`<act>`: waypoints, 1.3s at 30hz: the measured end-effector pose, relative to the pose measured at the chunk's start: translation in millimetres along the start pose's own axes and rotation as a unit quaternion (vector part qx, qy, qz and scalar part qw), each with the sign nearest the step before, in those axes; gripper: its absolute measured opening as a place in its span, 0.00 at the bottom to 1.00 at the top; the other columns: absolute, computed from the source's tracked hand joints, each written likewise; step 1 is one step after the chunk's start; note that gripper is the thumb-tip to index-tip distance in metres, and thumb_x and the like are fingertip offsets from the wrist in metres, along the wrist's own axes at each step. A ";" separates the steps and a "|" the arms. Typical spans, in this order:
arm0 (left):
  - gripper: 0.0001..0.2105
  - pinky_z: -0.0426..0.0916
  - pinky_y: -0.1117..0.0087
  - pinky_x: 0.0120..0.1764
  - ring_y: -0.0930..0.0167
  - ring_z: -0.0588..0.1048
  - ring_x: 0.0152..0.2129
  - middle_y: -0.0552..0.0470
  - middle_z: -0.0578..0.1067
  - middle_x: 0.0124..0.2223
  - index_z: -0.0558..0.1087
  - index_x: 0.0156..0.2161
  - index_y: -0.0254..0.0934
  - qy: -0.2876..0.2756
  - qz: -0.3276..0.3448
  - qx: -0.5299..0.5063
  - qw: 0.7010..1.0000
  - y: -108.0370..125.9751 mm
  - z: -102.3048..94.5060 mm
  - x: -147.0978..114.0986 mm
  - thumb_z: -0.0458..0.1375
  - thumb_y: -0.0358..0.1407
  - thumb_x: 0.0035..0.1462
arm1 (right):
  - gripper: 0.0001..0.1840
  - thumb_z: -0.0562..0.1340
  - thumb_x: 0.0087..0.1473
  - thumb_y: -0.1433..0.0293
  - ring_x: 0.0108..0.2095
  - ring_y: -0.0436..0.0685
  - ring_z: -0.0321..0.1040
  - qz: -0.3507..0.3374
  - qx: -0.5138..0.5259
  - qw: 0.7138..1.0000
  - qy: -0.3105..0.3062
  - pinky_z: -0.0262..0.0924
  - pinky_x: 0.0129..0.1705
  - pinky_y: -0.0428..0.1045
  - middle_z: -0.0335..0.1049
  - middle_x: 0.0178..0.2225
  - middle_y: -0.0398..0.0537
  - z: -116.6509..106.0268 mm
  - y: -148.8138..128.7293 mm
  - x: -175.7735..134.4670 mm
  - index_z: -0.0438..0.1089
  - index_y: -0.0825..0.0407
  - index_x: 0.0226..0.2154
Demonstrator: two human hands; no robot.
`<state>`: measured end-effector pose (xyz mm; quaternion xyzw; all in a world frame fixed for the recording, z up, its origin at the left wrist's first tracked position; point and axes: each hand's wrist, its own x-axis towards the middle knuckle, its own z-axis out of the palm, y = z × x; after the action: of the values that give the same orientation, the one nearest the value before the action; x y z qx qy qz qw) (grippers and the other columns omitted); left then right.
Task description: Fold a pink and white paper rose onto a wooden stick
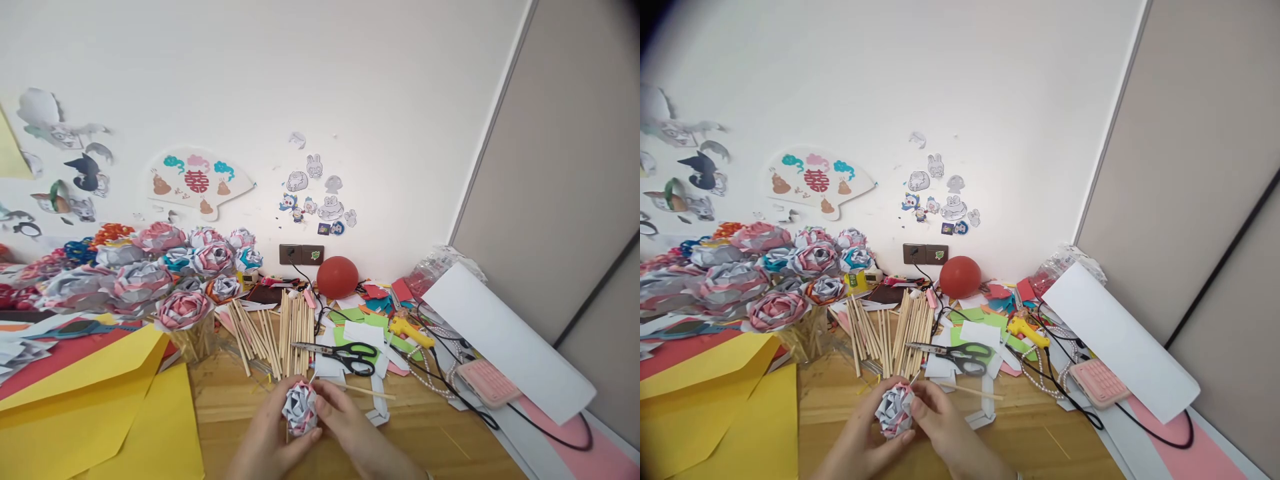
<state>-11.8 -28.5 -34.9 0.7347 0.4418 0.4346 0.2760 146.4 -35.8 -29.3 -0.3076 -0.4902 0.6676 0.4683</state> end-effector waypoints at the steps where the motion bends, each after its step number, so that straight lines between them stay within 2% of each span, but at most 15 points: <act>1: 0.21 0.69 0.62 0.43 0.61 0.74 0.39 0.43 0.76 0.42 0.66 0.46 0.36 -0.004 -0.001 -0.012 1.000 0.4 0.4 0.3 0.61 0.33 0.43 | 0.26 0.63 0.45 0.53 0.47 0.59 0.61 0.000 -0.008 1.000 0.000 0.54 0.48 0.52 0.68 0.43 0.50 -0.4 -0.5 -0.2 0.67 0.52 0.43; 4: 0.20 0.70 0.63 0.40 0.62 0.75 0.35 0.44 0.76 0.40 0.66 0.44 0.36 -0.006 0.001 -0.040 0.999 2.4 0.0 1.9 0.60 0.34 0.43 | 0.24 0.62 0.46 0.53 0.43 0.58 0.64 0.019 -0.002 1.000 -0.001 0.56 0.46 0.51 0.69 0.39 0.49 -0.1 -3.1 -1.5 0.68 0.52 0.41; 8: 0.18 0.70 0.64 0.40 0.63 0.75 0.35 0.45 0.76 0.39 0.66 0.44 0.36 -0.006 0.015 -0.013 1.000 7.8 -4.2 3.3 0.59 0.34 0.45 | 0.25 0.59 0.47 0.50 0.38 0.57 0.65 0.021 0.014 1.000 -0.008 0.58 0.40 0.50 0.69 0.35 0.48 1.5 -6.0 -2.3 0.67 0.52 0.39; 15: 0.19 0.72 0.65 0.37 0.62 0.76 0.33 0.44 0.77 0.37 0.67 0.42 0.35 -0.008 0.032 0.028 0.999 9.8 -6.3 2.2 0.61 0.37 0.43 | 0.27 0.57 0.47 0.47 0.40 0.58 0.63 -0.046 -0.104 0.993 -0.038 0.56 0.43 0.49 0.67 0.35 0.47 3.4 -1.4 0.9 0.66 0.52 0.37; 19: 0.16 0.71 0.64 0.37 0.62 0.76 0.34 0.44 0.77 0.37 0.68 0.41 0.36 -0.010 0.015 0.059 0.998 12.3 -6.2 4.3 0.59 0.39 0.46 | 0.25 0.57 0.48 0.49 0.41 0.58 0.63 -0.045 -0.133 0.990 -0.028 0.55 0.44 0.50 0.68 0.37 0.48 1.4 0.5 2.3 0.66 0.52 0.38; 28: 0.14 0.72 0.68 0.33 0.64 0.76 0.30 0.47 0.78 0.33 0.71 0.38 0.36 0.015 0.031 0.064 0.997 22.2 -10.6 7.3 0.58 0.41 0.45 | 0.22 0.60 0.48 0.52 0.39 0.57 0.65 -0.051 -0.119 0.991 -0.023 0.57 0.41 0.49 0.69 0.35 0.48 -7.1 3.7 6.4 0.68 0.54 0.36; 30: 0.14 0.73 0.68 0.33 0.64 0.76 0.29 0.47 0.78 0.33 0.71 0.38 0.36 0.013 0.035 0.066 0.997 21.2 -10.3 7.1 0.58 0.40 0.45 | 0.23 0.60 0.47 0.52 0.39 0.57 0.65 -0.058 -0.127 0.990 -0.035 0.57 0.41 0.49 0.69 0.35 0.48 -7.3 5.4 6.4 0.68 0.54 0.37; 35: 0.15 0.73 0.67 0.35 0.64 0.77 0.30 0.48 0.78 0.34 0.69 0.40 0.38 -0.005 0.061 0.090 0.994 12.3 -9.1 5.7 0.59 0.39 0.44 | 0.27 0.60 0.45 0.49 0.35 0.56 0.66 -0.018 -0.130 0.990 -0.044 0.58 0.34 0.47 0.69 0.34 0.48 -7.3 6.0 5.1 0.69 0.54 0.37; 39: 0.17 0.72 0.68 0.36 0.64 0.76 0.33 0.47 0.78 0.36 0.68 0.41 0.38 -0.008 0.088 0.086 0.992 7.6 -9.4 4.7 0.60 0.39 0.42 | 0.26 0.60 0.44 0.49 0.36 0.56 0.65 -0.028 -0.140 0.989 -0.048 0.57 0.38 0.47 0.69 0.33 0.47 -8.9 4.9 4.2 0.70 0.54 0.36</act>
<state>-15.9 -27.6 -22.7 0.7951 0.4091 0.4118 0.1757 151.0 -29.0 -36.6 -0.3236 -0.6095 0.5929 0.4151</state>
